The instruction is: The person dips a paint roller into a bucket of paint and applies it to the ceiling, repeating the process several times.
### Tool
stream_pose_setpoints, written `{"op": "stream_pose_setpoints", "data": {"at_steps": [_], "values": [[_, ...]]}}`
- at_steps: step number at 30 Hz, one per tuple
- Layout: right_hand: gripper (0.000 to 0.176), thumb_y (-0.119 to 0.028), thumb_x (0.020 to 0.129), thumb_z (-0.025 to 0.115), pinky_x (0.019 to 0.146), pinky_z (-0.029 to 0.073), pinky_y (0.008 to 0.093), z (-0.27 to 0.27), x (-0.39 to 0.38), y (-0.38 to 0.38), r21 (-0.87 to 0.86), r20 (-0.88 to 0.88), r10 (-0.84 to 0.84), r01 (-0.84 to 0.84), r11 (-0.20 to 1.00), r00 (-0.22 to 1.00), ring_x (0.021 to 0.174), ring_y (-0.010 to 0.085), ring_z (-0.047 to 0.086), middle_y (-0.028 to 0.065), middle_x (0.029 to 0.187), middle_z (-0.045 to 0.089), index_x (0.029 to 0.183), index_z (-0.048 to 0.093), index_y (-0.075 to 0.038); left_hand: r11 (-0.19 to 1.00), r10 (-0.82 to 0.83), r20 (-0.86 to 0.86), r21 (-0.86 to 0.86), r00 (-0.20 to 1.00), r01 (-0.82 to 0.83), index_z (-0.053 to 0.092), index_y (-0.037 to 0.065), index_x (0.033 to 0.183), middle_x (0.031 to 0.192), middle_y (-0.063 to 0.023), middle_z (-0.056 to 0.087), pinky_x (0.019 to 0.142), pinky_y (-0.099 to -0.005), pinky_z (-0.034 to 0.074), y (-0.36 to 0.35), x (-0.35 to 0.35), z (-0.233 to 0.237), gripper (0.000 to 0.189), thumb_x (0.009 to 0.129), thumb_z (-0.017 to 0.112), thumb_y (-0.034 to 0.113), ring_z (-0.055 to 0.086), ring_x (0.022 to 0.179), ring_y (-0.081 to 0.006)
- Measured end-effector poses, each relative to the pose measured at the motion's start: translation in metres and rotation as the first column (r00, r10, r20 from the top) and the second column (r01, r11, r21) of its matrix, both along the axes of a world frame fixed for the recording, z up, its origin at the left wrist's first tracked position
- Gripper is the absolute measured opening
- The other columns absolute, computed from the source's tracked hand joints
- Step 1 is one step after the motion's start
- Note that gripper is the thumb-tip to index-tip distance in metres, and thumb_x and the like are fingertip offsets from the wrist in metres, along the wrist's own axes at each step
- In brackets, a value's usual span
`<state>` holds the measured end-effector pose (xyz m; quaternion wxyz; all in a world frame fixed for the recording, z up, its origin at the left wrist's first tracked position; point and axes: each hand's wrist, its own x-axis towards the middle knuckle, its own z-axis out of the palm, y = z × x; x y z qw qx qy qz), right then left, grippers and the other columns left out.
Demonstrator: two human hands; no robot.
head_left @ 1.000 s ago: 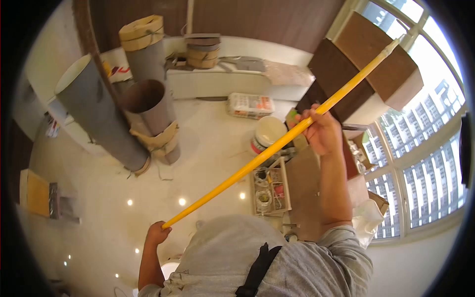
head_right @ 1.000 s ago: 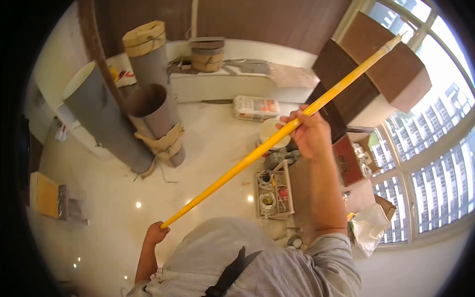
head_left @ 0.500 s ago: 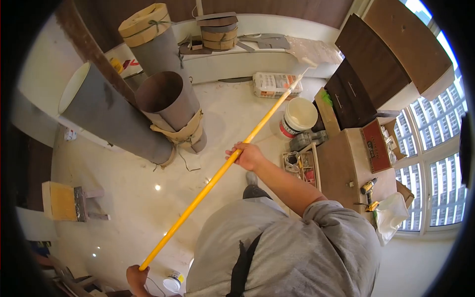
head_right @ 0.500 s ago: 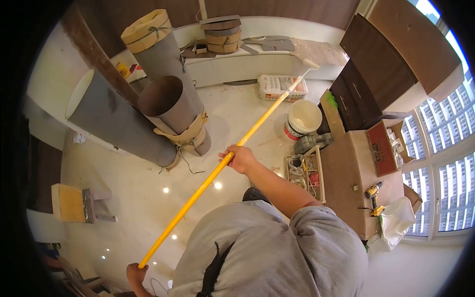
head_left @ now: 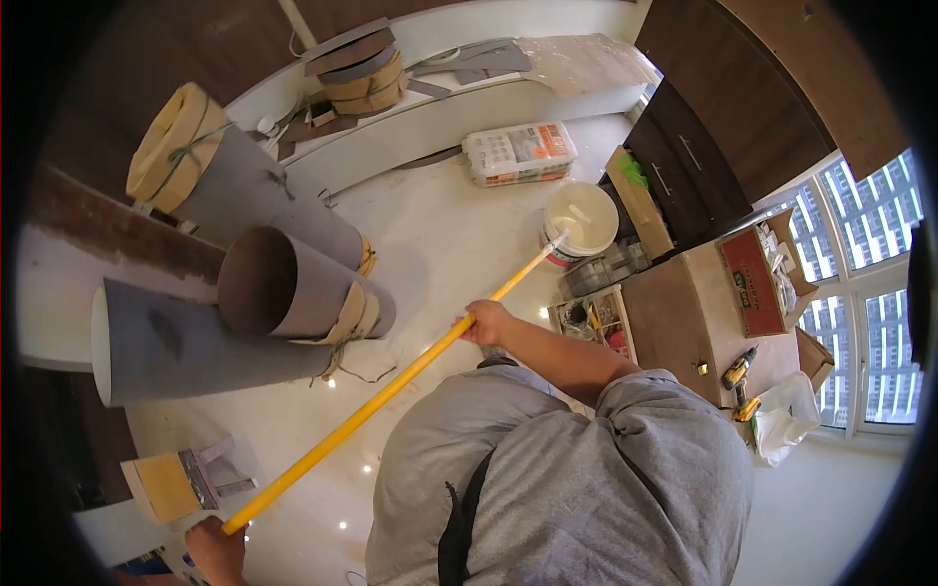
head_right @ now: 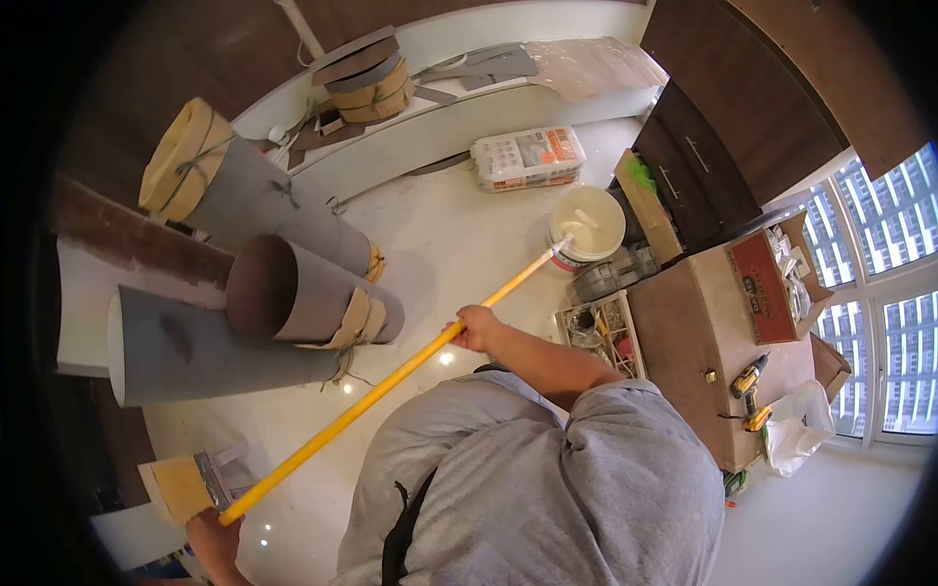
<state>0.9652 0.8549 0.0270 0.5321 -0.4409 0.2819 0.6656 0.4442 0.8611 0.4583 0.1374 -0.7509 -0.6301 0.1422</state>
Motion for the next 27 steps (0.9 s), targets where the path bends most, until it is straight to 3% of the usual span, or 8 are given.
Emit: {"op": "stream_pose_setpoints", "data": {"at_steps": [4, 7, 10, 14, 17, 21, 24, 27], "values": [[0.029, -0.016, 0.102, 0.046, 0.091, 0.057, 0.0519, -0.026, 0.088, 0.024, -0.02, 0.051, -0.17, 0.171, 0.985, 0.984, 0.098, 0.0364, 0.064, 0.0199, 0.111, 0.056, 0.126, 0.039, -0.002, 0.948, -0.315, -0.073, 0.022, 0.946, 0.318, 0.062, 0.004, 0.068, 0.067, -0.0141, 0.063, 0.068, -0.0464, 0.045, 0.05, 0.131, 0.012, 0.036, 0.062, 0.088, 0.028, 0.06, 0.068, -0.0357], [0.026, -0.017, 0.102, 0.046, 0.084, 0.06, 0.0522, -0.046, 0.139, 0.035, -0.105, 0.104, -0.245, 0.256, 0.961, 0.964, 0.095, 0.0363, 0.065, 0.0204, 0.107, 0.059, 0.124, 0.042, -0.004, 0.913, -0.408, -0.05, -0.046, 0.912, 0.406, 0.066, 0.004, 0.079, 0.07, -0.0121, 0.063, 0.072, -0.045, 0.045, 0.077, 0.212, 0.009, 0.03, 0.068, 0.084, 0.024, 0.061, 0.074, -0.0332], [0.023, -0.018, 0.103, 0.047, 0.086, 0.059, 0.0505, -0.06, 0.166, 0.039, -0.11, 0.113, -0.275, 0.287, 0.951, 0.955, 0.096, 0.0357, 0.065, 0.0178, 0.105, 0.061, 0.121, 0.044, -0.004, 0.848, -0.53, -0.09, -0.054, 0.843, 0.527, 0.067, 0.004, 0.084, 0.07, -0.0108, 0.062, 0.072, -0.0455, 0.045, 0.088, 0.286, 0.008, 0.025, 0.069, 0.08, 0.018, 0.061, 0.073, -0.0326], [0.021, -0.02, 0.104, 0.049, 0.087, 0.059, 0.0467, -0.062, 0.188, 0.044, -0.027, 0.084, -0.193, 0.196, 0.98, 0.978, 0.093, 0.0316, 0.066, 0.0159, 0.103, 0.061, 0.117, 0.047, -0.004, 0.789, -0.61, -0.119, 0.004, 0.783, 0.615, 0.068, 0.005, 0.087, 0.07, -0.0093, 0.062, 0.071, -0.0442, 0.045, 0.116, 0.308, 0.022, 0.024, 0.064, 0.076, 0.01, 0.061, 0.07, -0.0316], [0.021, -0.022, 0.104, 0.05, 0.086, 0.06, 0.0442, -0.044, 0.191, 0.046, 0.02, 0.18, -0.1, 0.098, 0.995, 0.979, 0.092, 0.0287, 0.065, 0.0145, 0.103, 0.061, 0.115, 0.049, -0.004, 0.852, -0.522, -0.084, -0.01, 0.849, 0.524, 0.068, 0.006, 0.086, 0.069, -0.0103, 0.061, 0.071, -0.0451, 0.044, 0.128, 0.318, 0.045, 0.024, 0.064, 0.076, 0.008, 0.06, 0.07, -0.0322], [0.022, -0.023, 0.105, 0.05, 0.084, 0.06, 0.0421, -0.049, 0.192, 0.054, -0.018, 0.143, -0.179, 0.183, 0.983, 0.973, 0.091, 0.0272, 0.065, 0.0127, 0.102, 0.061, 0.113, 0.05, -0.003, 0.823, -0.568, -0.093, -0.073, 0.818, 0.563, 0.068, 0.005, 0.084, 0.068, -0.0122, 0.061, 0.071, -0.0456, 0.044, 0.13, 0.339, 0.035, 0.022, 0.063, 0.075, 0.007, 0.06, 0.069, -0.0334], [0.022, -0.024, 0.105, 0.05, 0.083, 0.061, 0.0412, -0.044, 0.195, 0.06, -0.04, 0.179, -0.167, 0.176, 0.984, 0.97, 0.089, 0.0268, 0.066, 0.0119, 0.101, 0.061, 0.111, 0.05, -0.003, 0.76, -0.645, 0.008, 0.106, 0.764, 0.641, 0.067, 0.005, 0.082, 0.068, -0.013, 0.061, 0.07, -0.045, 0.044, 0.137, 0.333, 0.041, 0.017, 0.065, 0.071, 0.006, 0.06, 0.069, -0.0334], [0.021, -0.024, 0.105, 0.05, 0.081, 0.061, 0.0406, -0.032, 0.197, 0.055, -0.01, 0.215, -0.14, 0.145, 0.989, 0.967, 0.087, 0.0264, 0.066, 0.012, 0.101, 0.061, 0.111, 0.051, -0.004, 0.821, -0.565, -0.069, 0.051, 0.822, 0.568, 0.066, 0.004, 0.079, 0.069, -0.0131, 0.063, 0.07, -0.0452, 0.045, 0.138, 0.339, 0.045, 0.014, 0.066, 0.068, 0.005, 0.061, 0.07, -0.0332]]}}
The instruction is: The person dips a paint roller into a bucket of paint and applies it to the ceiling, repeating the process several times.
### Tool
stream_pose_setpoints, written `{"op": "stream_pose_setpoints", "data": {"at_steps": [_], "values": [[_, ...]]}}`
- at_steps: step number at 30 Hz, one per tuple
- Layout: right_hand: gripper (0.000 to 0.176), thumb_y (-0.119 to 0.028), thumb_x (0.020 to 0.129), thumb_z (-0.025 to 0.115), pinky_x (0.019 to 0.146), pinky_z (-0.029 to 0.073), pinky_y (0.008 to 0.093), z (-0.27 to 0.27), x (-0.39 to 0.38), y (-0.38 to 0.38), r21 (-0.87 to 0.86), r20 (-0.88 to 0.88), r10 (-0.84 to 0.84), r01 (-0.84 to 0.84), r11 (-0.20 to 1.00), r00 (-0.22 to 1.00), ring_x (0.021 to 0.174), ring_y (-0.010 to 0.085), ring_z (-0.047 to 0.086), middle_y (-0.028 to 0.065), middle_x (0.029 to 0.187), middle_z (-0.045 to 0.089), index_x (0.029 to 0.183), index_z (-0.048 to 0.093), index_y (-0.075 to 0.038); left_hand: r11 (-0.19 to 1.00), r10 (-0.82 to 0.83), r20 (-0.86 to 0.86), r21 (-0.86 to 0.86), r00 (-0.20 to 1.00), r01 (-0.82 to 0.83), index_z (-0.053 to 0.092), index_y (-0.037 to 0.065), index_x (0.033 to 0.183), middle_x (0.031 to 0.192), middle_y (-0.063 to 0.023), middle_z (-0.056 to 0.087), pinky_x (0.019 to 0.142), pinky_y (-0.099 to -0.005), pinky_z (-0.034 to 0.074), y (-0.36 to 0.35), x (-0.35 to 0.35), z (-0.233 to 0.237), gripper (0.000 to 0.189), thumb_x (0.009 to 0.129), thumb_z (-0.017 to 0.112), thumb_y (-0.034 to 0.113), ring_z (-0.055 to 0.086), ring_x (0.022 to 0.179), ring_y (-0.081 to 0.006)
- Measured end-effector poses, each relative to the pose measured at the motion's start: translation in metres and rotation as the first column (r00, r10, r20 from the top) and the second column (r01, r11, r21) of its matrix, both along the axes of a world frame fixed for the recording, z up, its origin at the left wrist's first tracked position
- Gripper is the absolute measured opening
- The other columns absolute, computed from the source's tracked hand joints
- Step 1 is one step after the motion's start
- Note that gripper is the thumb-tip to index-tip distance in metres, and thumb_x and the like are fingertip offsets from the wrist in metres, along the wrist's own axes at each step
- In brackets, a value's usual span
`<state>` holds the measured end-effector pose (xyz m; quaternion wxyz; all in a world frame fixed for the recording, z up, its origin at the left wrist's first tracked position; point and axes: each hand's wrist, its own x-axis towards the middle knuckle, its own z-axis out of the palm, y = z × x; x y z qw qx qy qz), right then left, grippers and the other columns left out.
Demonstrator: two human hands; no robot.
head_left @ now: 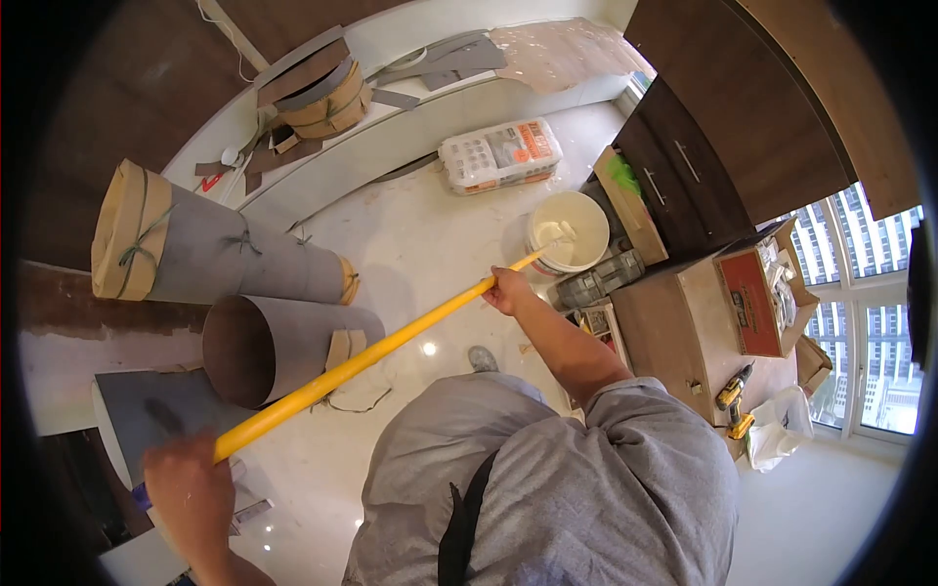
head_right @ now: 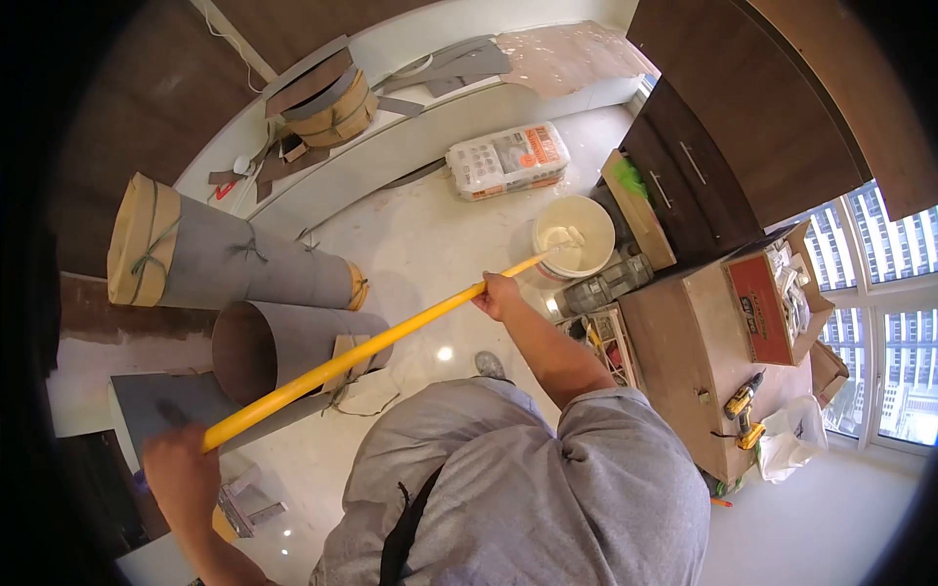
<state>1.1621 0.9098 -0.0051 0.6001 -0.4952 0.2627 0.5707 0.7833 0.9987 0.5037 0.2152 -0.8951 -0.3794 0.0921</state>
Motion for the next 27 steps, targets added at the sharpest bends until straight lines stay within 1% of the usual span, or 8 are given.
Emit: {"op": "stream_pose_setpoints", "data": {"at_steps": [3, 6, 12, 15, 18, 20, 24, 27], "values": [[0.02, -0.023, 0.105, 0.05, 0.077, 0.061, 0.0406, -0.023, 0.007, 0.005, -0.039, -0.068, -0.017, 0.015, 0.999, 0.998, 0.086, 0.0257, 0.066, 0.0121, 0.102, 0.061, 0.111, 0.051, -0.005, 1.0, -0.004, -0.109, -0.028, 0.994, 0.001, 0.066, 0.004, 0.077, 0.07, -0.0133, 0.063, 0.07, -0.0444, 0.045, -0.002, 0.017, -0.007, 0.013, 0.064, 0.068, 0.004, 0.061, 0.07, -0.033], [0.02, -0.023, 0.104, 0.05, 0.076, 0.061, 0.0411, -0.02, 0.002, 0.008, -0.045, -0.05, -0.018, 0.016, 0.999, 0.999, 0.086, 0.0254, 0.066, 0.0122, 0.102, 0.061, 0.111, 0.051, -0.005, 0.998, -0.062, 0.057, -0.011, 0.996, 0.063, 0.065, 0.004, 0.075, 0.069, -0.0133, 0.062, 0.069, -0.0442, 0.045, 0.0, 0.013, 0.002, 0.011, 0.064, 0.068, 0.003, 0.061, 0.069, -0.0337], [0.021, -0.024, 0.104, 0.05, 0.078, 0.061, 0.0413, -0.01, -0.002, 0.007, -0.034, -0.044, -0.089, 0.087, 0.996, 0.995, 0.086, 0.0265, 0.066, 0.0136, 0.103, 0.062, 0.112, 0.049, -0.004, 1.0, -0.016, 0.027, -0.011, 1.0, 0.016, 0.063, 0.004, 0.072, 0.068, -0.0135, 0.061, 0.069, -0.0457, 0.044, 0.007, -0.004, -0.014, 0.009, 0.064, 0.066, 0.003, 0.06, 0.069, -0.0348], [0.023, -0.025, 0.104, 0.05, 0.079, 0.061, 0.0413, -0.005, -0.016, 0.013, -0.041, -0.061, -0.081, 0.078, 0.996, 0.995, 0.087, 0.0268, 0.067, 0.014, 0.102, 0.062, 0.113, 0.049, -0.004, 0.997, -0.048, 0.08, 0.062, 0.996, 0.043, 0.063, 0.005, 0.07, 0.068, -0.0136, 0.061, 0.07, -0.0463, 0.044, 0.014, -0.031, -0.02, 0.007, 0.064, 0.068, 0.004, 0.06, 0.07, -0.0353], [0.023, -0.025, 0.105, 0.05, 0.08, 0.061, 0.0417, 0.033, -0.047, 0.011, 0.028, -0.077, 0.028, -0.025, 0.999, 0.997, 0.088, 0.0271, 0.067, 0.0142, 0.102, 0.062, 0.113, 0.049, -0.003, 0.99, 0.108, 0.045, 0.084, 0.993, -0.111, 0.064, 0.004, 0.068, 0.069, -0.0152, 0.062, 0.071, -0.0467, 0.045, 0.023, -0.093, -0.016, 0.006, 0.064, 0.068, 0.005, 0.06, 0.071, -0.0365], [0.023, -0.024, 0.104, 0.05, 0.081, 0.061, 0.0423, 0.057, -0.074, 0.004, 0.107, -0.112, 0.109, -0.097, 0.989, 0.988, 0.088, 0.0278, 0.067, 0.0142, 0.102, 0.062, 0.112, 0.05, -0.002, 0.979, 0.189, 0.119, 0.057, 0.975, -0.197, 0.064, 0.003, 0.067, 0.07, -0.0169, 0.062, 0.071, -0.047, 0.044, 0.028, -0.154, -0.016, 0.006, 0.064, 0.068, 0.005, 0.059, 0.071, -0.0377], [0.023, -0.023, 0.103, 0.053, 0.083, 0.061, 0.0431, 0.082, -0.108, -0.007, 0.098, -0.041, 0.208, -0.204, 0.974, 0.977, 0.089, 0.028, 0.066, 0.0144, 0.102, 0.061, 0.11, 0.051, -0.001, 0.912, 0.41, 0.132, -0.047, 0.903, -0.407, 0.067, 0.003, 0.07, 0.072, -0.018, 0.063, 0.071, -0.0478, 0.044, 0.014, -0.209, -0.02, 0.007, 0.064, 0.068, 0.005, 0.059, 0.073, -0.0386], [0.021, -0.022, 0.102, 0.055, 0.083, 0.061, 0.0424, 0.067, -0.118, -0.008, 0.055, -0.051, 0.221, -0.218, 0.974, 0.974, 0.09, 0.027, 0.066, 0.0135, 0.102, 0.062, 0.11, 0.052, -0.002, 0.928, 0.37, 0.08, -0.091, 0.926, -0.363, 0.068, 0.003, 0.071, 0.074, -0.0168, 0.064, 0.071, -0.0473, 0.044, 0.008, -0.216, -0.037, 0.007, 0.064, 0.069, 0.005, 0.06, 0.075, -0.0381]]}}
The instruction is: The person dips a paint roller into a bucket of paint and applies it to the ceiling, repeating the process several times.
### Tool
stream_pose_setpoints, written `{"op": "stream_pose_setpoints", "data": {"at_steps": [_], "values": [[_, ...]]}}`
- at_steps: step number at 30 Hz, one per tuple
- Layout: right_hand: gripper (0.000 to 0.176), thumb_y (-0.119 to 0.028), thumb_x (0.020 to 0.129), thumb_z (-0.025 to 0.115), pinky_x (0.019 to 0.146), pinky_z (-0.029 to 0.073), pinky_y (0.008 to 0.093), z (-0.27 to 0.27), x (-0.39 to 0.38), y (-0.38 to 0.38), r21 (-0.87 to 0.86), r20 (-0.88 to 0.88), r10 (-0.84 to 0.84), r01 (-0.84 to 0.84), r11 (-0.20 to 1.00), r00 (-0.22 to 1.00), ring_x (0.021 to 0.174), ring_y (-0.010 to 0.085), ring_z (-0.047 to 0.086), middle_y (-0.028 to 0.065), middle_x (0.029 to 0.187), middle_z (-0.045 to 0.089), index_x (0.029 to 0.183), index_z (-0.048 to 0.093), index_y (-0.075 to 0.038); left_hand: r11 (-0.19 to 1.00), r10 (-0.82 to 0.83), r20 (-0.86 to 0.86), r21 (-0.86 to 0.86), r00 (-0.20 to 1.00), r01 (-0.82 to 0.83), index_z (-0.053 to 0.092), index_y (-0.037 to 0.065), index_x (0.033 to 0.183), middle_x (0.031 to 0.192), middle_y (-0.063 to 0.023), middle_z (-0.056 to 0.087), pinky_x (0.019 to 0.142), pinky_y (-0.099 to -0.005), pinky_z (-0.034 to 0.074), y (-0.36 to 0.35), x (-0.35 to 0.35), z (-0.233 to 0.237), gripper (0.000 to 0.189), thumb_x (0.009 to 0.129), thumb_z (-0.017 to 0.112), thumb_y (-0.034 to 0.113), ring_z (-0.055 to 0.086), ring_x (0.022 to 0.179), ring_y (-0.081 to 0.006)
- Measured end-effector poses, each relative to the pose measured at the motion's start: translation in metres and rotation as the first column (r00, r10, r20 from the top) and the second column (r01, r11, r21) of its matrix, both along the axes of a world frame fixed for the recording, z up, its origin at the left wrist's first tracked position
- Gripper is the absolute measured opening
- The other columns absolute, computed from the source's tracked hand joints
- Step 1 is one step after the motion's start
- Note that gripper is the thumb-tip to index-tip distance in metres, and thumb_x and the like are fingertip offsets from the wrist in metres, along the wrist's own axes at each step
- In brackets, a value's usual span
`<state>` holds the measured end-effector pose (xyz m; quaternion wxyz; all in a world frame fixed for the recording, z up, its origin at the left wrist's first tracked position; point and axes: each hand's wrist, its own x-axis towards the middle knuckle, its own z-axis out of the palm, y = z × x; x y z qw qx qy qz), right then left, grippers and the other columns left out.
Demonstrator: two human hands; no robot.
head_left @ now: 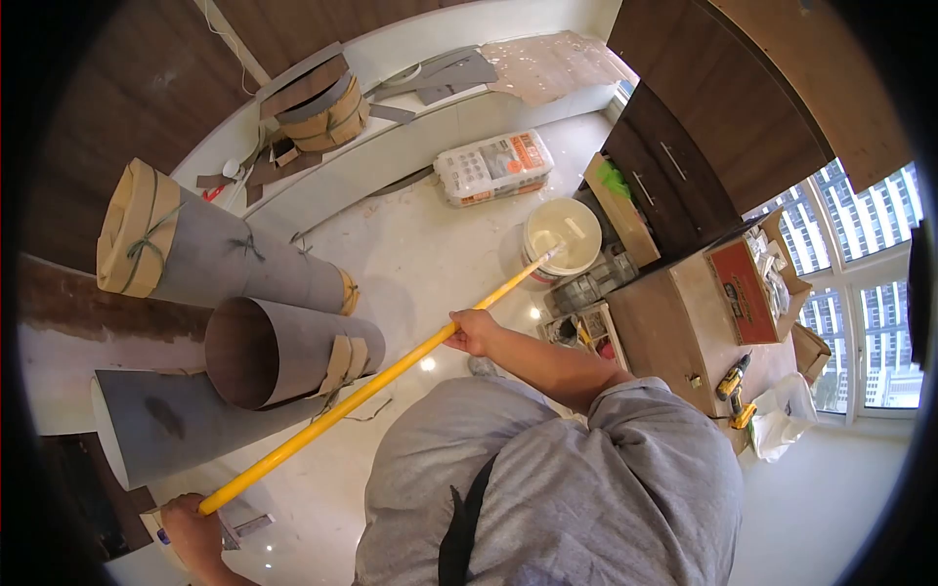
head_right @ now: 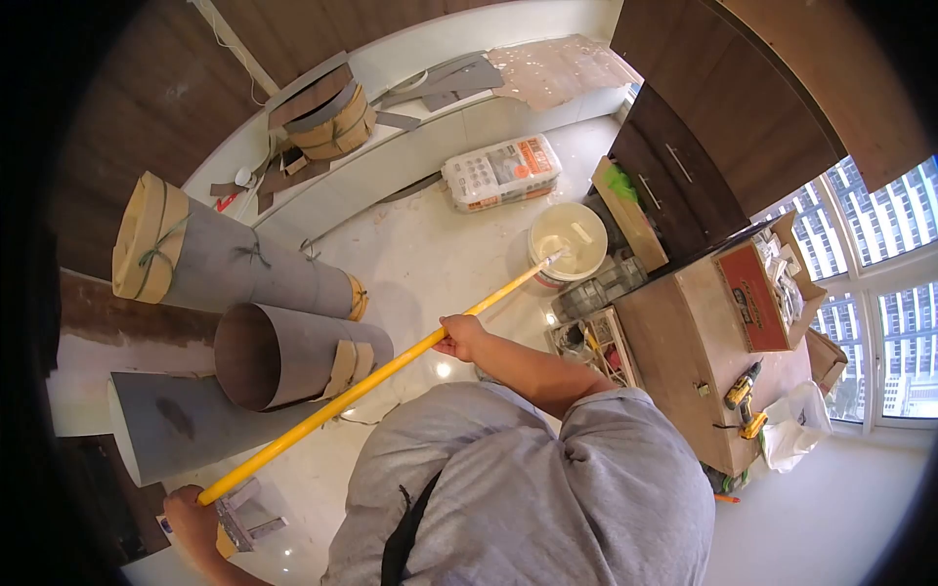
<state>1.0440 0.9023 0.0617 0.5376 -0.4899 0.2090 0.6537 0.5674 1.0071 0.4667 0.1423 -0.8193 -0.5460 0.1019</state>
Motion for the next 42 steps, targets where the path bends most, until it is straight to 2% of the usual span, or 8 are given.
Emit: {"op": "stream_pose_setpoints", "data": {"at_steps": [3, 6, 12, 18, 28, 31, 37, 42], "values": [[0.021, -0.022, 0.102, 0.057, 0.084, 0.061, 0.041, 0.02, -0.007, -0.006, 0.0, 0.013, 0.023, -0.023, 1.0, 1.0, 0.092, 0.0262, 0.067, 0.0124, 0.101, 0.063, 0.111, 0.053, -0.004, 0.971, -0.128, -0.02, 0.2, 0.992, 0.129, 0.066, 0.0, 0.066, 0.068, -0.0203, 0.063, 0.064, -0.0492, 0.046, -0.015, -0.022, 0.005, 0.006, 0.064, 0.07, 0.003, 0.061, 0.07, -0.0412], [0.022, -0.021, 0.101, 0.058, 0.084, 0.061, 0.041, 0.042, -0.016, -0.018, 0.053, 0.014, 0.048, -0.049, 0.997, 0.999, 0.09, 0.0267, 0.067, 0.0127, 0.099, 0.063, 0.111, 0.053, -0.003, 0.992, 0.031, 0.033, 0.12, 0.999, -0.035, 0.067, 0.001, 0.067, 0.07, -0.0196, 0.064, 0.066, -0.0488, 0.046, -0.028, -0.033, 0.011, 0.003, 0.065, 0.068, 0.003, 0.061, 0.072, -0.0409], [0.023, -0.02, 0.101, 0.059, 0.081, 0.062, 0.042, -0.003, -0.019, -0.011, -0.076, 0.138, -0.032, 0.043, 0.996, 0.99, 0.09, 0.0272, 0.066, 0.014, 0.102, 0.06, 0.112, 0.053, -0.001, 0.986, -0.096, 0.043, 0.138, 0.994, 0.089, 0.069, 0.003, 0.071, 0.073, -0.0153, 0.065, 0.071, -0.0472, 0.046, -0.03, -0.049, -0.037, 0.007, 0.065, 0.069, 0.006, 0.06, 0.074, -0.0377], [0.023, -0.017, 0.101, 0.058, 0.085, 0.062, 0.0444, -0.005, -0.049, -0.033, 0.076, 0.138, -0.016, 0.006, 0.997, 0.99, 0.095, 0.0307, 0.068, 0.0153, 0.109, 0.061, 0.116, 0.05, -0.002, 0.988, -0.052, 0.073, 0.152, 0.996, 0.041, 0.069, 0.004, 0.07, 0.072, -0.015, 0.065, 0.072, -0.0473, 0.045, -0.054, -0.105, -0.056, 0.004, 0.067, 0.067, 0.006, 0.06, 0.072, -0.0362], [0.019, -0.005, 0.096, 0.057, 0.079, 0.059, 0.0488, -0.03, -0.147, -0.057, 0.099, 0.08, -0.449, 0.441, 0.892, 0.89, 0.086, 0.0339, 0.062, 0.0146, 0.098, 0.052, 0.112, 0.047, -0.001, 0.971, -0.2, 0.131, 0.162, 0.971, 0.178, 0.066, 0.008, 0.069, 0.068, -0.0115, 0.062, 0.067, -0.0443, 0.042, -0.13, -0.182, -0.135, 0.002, 0.07, 0.067, 0.007, 0.06, 0.07, -0.0324], [0.022, -0.005, 0.097, 0.054, 0.08, 0.06, 0.0487, -0.025, -0.198, -0.072, 0.085, 0.082, -0.408, 0.402, 0.912, 0.909, 0.088, 0.0315, 0.063, 0.0164, 0.103, 0.057, 0.118, 0.047, -0.001, 0.967, -0.183, 0.206, 0.212, 0.961, 0.138, 0.066, 0.009, 0.069, 0.067, -0.0106, 0.062, 0.067, -0.0444, 0.042, -0.164, -0.209, -0.155, 0.004, 0.07, 0.07, 0.009, 0.06, 0.07, -0.0316], [0.013, -0.005, 0.096, 0.056, 0.078, 0.061, 0.0486, -0.023, -0.287, -0.119, -0.003, 0.222, -0.178, 0.184, 0.983, 0.959, 0.083, 0.0325, 0.065, 0.0162, 0.096, 0.057, 0.108, 0.05, -0.001, 0.978, 0.105, 0.235, -0.199, 0.966, -0.058, 0.071, 0.007, 0.077, 0.07, -0.0146, 0.068, 0.064, -0.0476, 0.05, -0.232, -0.281, -0.177, 0.024, 0.067, 0.084, 0.025, 0.066, 0.068, -0.0365], [0.028, -0.007, 0.097, 0.055, 0.081, 0.062, 0.05, -0.025, -0.306, -0.16, -0.11, 0.308, -0.11, 0.15, 0.983, 0.945, 0.092, 0.035, 0.067, 0.0181, 0.106, 0.058, 0.123, 0.048, 0.002, 0.929, 0.186, 0.241, -0.359, 0.953, -0.091, 0.074, 0.007, 0.081, 0.073, -0.016, 0.069, 0.064, -0.0467, 0.053, -0.276, -0.291, -0.188, 0.029, 0.065, 0.085, 0.029, 0.067, 0.07, -0.037]]}}
